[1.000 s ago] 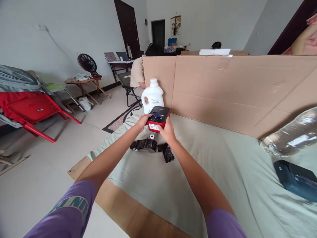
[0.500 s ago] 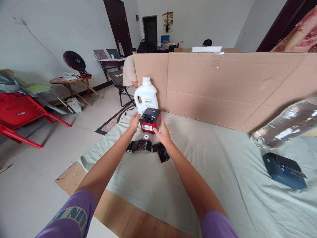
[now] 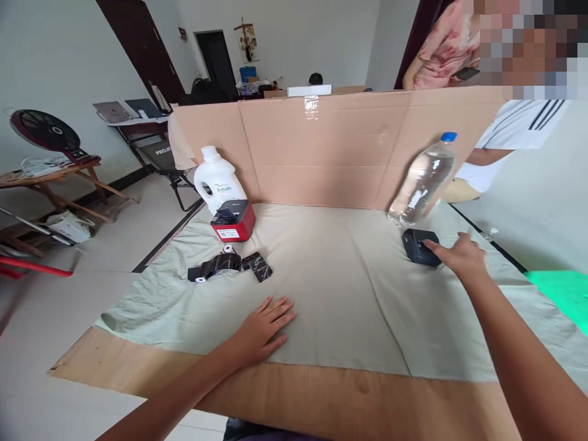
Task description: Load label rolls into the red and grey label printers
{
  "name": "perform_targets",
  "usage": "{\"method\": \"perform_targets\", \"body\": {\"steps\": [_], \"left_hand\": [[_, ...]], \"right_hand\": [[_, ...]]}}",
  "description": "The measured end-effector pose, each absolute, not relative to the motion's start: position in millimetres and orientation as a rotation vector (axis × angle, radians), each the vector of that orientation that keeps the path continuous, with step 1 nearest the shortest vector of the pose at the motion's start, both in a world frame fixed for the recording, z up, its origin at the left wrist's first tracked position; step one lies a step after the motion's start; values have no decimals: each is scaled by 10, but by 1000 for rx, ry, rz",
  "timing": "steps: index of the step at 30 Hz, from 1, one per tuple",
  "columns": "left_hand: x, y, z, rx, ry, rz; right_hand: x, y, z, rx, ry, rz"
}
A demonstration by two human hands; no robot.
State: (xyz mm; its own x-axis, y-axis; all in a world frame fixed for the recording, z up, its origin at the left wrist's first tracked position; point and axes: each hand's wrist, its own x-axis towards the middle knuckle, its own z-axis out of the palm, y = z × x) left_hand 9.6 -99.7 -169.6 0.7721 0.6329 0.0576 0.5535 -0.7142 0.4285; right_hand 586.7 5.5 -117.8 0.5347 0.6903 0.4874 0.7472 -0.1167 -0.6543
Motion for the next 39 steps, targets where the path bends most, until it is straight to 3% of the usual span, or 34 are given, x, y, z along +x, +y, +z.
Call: {"method": "perform_targets", "body": {"steps": [3,6,14,18,26,39], "left_hand": [[114,-999,-1643,2640,870,179],[103,-1031,-1590,2689,871,126],[80,-1119,-1607,2787,882,123],[79,-1113,-1632,2831,873,158],[57,-1103,-1721,2901,872,204],[100,-1034,-1575,2590,908,362]], "right_hand": [[5840,295,-1241,-2072,-790,296],[5677,372,-1313,-2039,-690,393],[5123,25,-1186,-1987,-752,288],[4267,-130,-1071,-1928,-936,275],[2512,-400,-922,-2289,-1425,374],[2202,-543,-1279,-2264,-1439,148]]}}
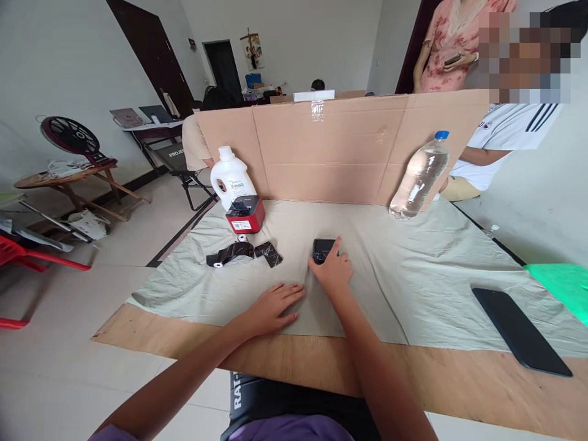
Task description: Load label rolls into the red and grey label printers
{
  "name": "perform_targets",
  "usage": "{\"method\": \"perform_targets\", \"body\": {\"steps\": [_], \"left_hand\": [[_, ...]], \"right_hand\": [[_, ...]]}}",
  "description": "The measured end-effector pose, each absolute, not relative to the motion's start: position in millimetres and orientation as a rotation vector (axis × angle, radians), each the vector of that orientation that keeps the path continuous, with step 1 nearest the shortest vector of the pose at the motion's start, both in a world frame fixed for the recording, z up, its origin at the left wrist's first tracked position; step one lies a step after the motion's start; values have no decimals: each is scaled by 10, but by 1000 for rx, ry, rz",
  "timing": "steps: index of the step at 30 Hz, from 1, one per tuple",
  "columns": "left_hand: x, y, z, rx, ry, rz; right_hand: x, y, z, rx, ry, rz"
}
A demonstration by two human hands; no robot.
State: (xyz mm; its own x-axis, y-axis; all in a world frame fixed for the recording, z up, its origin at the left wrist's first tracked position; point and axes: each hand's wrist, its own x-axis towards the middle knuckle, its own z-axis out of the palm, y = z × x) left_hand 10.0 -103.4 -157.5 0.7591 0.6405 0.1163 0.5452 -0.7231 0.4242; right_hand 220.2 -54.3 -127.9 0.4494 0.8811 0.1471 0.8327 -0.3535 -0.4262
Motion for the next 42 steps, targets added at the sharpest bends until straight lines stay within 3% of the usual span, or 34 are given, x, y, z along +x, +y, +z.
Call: {"method": "perform_targets", "body": {"steps": [6,14,42], "left_hand": [[622,-369,-1508,1973,1138,778],[1103,-119,-1817,1782,1055,1028],[927,-20,-1870,2201,1106,794]], "right_hand": [[2670,-587,-1461,-1851,-1522,396],[2821,-547,-1934,-1679,-1495,335],[2839,-582,-1874,-1749,-1546,372]]}}
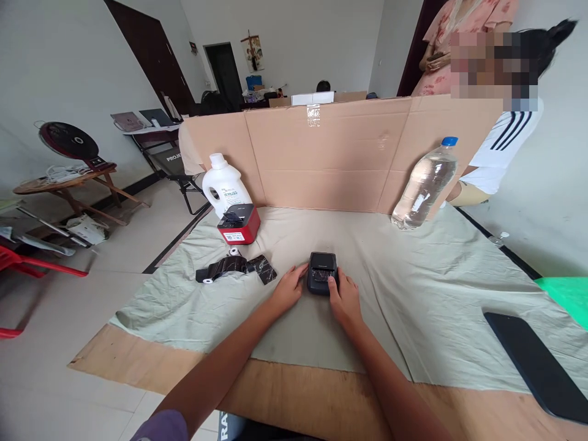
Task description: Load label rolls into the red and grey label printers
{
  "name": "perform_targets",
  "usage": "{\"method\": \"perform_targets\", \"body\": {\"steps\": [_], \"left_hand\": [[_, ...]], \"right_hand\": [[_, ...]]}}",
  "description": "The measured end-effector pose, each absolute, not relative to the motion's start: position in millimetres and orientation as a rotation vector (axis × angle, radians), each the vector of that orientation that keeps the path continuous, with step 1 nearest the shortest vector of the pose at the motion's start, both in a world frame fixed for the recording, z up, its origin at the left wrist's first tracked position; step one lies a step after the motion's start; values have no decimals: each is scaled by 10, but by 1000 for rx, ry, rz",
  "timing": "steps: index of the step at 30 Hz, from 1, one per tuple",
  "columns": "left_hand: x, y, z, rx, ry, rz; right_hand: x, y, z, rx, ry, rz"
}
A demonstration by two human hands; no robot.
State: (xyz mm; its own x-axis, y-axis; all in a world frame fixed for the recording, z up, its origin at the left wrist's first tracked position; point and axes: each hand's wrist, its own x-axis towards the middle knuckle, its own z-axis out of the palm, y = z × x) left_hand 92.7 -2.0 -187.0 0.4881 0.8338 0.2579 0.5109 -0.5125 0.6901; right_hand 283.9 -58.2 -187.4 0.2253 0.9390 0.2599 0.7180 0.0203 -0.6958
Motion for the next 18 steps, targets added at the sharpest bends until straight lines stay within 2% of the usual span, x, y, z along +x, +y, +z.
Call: {"method": "perform_targets", "body": {"steps": [4,11,18], "left_hand": [[920,-11,-1897,2060,1070,854],[925,93,-1920,1460,985,953],[971,101,-1902,1609,954,1012]], "right_hand": [[2829,-585,-1848,-1737,-1564,367],[2801,-591,-1860,-1756,-1546,355],[2817,-587,-1884,-1727,-1606,328]]}}
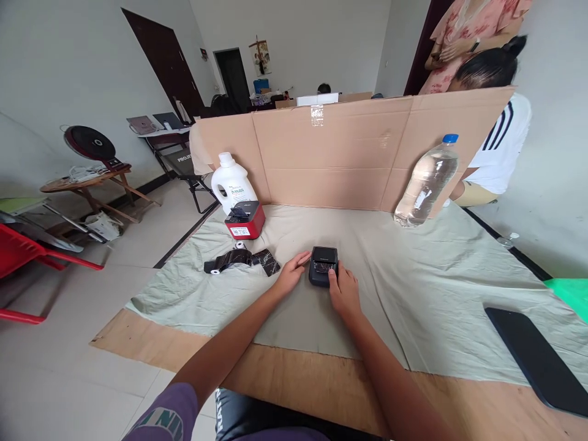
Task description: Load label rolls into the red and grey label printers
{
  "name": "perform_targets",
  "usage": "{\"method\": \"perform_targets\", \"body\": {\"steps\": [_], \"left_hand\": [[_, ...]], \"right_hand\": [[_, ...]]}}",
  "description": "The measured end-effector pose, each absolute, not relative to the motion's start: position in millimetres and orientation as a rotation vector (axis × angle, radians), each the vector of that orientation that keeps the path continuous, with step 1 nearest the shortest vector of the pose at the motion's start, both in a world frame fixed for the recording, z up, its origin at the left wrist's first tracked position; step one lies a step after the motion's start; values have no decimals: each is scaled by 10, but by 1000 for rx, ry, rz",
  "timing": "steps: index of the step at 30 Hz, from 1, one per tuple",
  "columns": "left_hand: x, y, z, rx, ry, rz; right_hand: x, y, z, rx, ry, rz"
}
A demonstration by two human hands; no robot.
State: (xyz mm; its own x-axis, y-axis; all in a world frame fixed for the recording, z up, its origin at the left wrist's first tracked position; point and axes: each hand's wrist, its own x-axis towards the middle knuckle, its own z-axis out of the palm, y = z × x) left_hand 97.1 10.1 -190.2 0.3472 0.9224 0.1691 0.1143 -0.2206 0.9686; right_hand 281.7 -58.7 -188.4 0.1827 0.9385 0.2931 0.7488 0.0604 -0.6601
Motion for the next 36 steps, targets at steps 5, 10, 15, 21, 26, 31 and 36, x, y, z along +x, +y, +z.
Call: {"method": "perform_targets", "body": {"steps": [5,10,15,21,26,31,36], "left_hand": [[1012,266,-1820,1686,939,1058],[1183,439,-1731,1705,1023,1040],[1230,403,-1555,1892,1103,967],[1364,618,-1113,2348,1100,500],[1600,767,-988,2477,1077,248],[1587,720,-888,2524,1047,172],[1383,656,-776,2495,1033,354]], "right_hand": [[2800,-603,-1857,-1773,-1688,264],[2794,-623,-1818,-1806,-1744,239],[2800,-616,-1840,-1813,-1765,223],[2805,-601,-1864,-1811,-1760,235],[2807,-615,-1838,-1818,-1764,248],[2810,-628,-1823,-1814,-1781,232],[2834,-615,-1848,-1793,-1786,218]]}}
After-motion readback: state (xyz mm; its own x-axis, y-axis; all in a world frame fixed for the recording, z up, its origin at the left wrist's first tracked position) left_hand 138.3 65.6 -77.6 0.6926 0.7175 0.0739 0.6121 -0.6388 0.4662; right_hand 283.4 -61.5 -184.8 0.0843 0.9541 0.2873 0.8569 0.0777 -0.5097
